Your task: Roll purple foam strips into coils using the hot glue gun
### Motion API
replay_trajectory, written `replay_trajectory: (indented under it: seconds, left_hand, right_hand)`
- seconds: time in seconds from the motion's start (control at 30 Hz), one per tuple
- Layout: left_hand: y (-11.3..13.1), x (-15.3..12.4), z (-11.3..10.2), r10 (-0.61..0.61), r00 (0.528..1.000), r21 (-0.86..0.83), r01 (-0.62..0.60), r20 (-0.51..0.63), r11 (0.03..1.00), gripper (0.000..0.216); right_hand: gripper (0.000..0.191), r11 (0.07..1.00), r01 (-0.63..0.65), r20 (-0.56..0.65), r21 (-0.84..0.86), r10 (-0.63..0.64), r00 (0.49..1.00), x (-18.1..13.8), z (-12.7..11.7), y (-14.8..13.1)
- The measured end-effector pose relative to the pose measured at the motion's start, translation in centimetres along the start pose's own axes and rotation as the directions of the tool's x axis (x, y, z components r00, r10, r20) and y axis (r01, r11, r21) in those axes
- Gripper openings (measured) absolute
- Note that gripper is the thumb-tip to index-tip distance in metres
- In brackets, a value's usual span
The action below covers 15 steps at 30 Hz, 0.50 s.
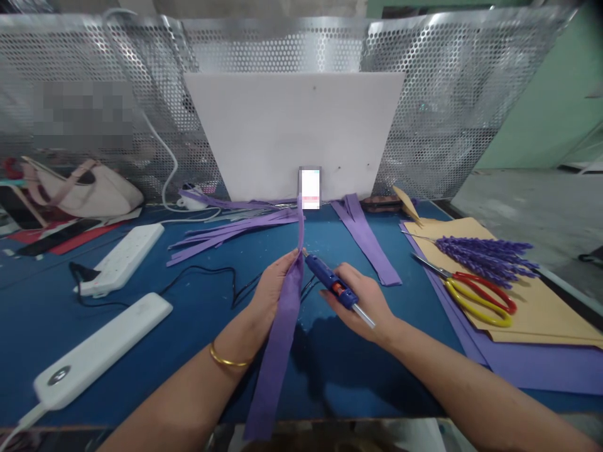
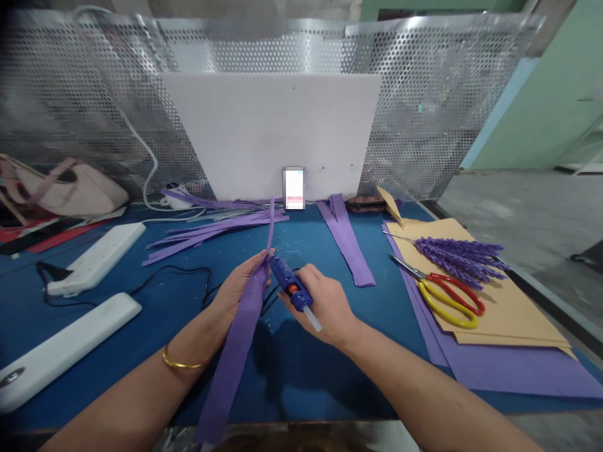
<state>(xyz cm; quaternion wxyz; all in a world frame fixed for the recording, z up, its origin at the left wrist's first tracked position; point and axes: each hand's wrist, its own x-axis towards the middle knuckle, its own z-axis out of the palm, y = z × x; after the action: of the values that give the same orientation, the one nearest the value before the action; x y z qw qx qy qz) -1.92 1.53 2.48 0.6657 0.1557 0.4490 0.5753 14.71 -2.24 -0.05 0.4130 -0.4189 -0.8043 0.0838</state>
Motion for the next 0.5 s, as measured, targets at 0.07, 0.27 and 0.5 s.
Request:
replay_trajectory:
  seconds: [0.07,0.27,0.5]
  left_hand:
    - [-0.01,0.05,-0.04,0.004,1.0,0.011,-0.004,0.005,1.0,0.012]
    - [-0.24,0.07,-0.2,0.006,1.0,0.035,-0.007,0.008,0.999,0.016]
    - [-0.53,0.43,-0.57,0.009,0.999,0.022,-0.01,0.054,1.0,0.015]
  right_hand:
    - [0.015,1.0,-0.009,0.006,-0.014,0.009,1.0,0.0,-0.01,0.02]
    - [0.016,0.999,-0.007,0.015,-0.052,0.008,1.0,-0.11,0.17,0.32]
    - [0.018,0.997,-0.009,0.023,-0.081,0.011,1.0,-0.09,0.24,0.41]
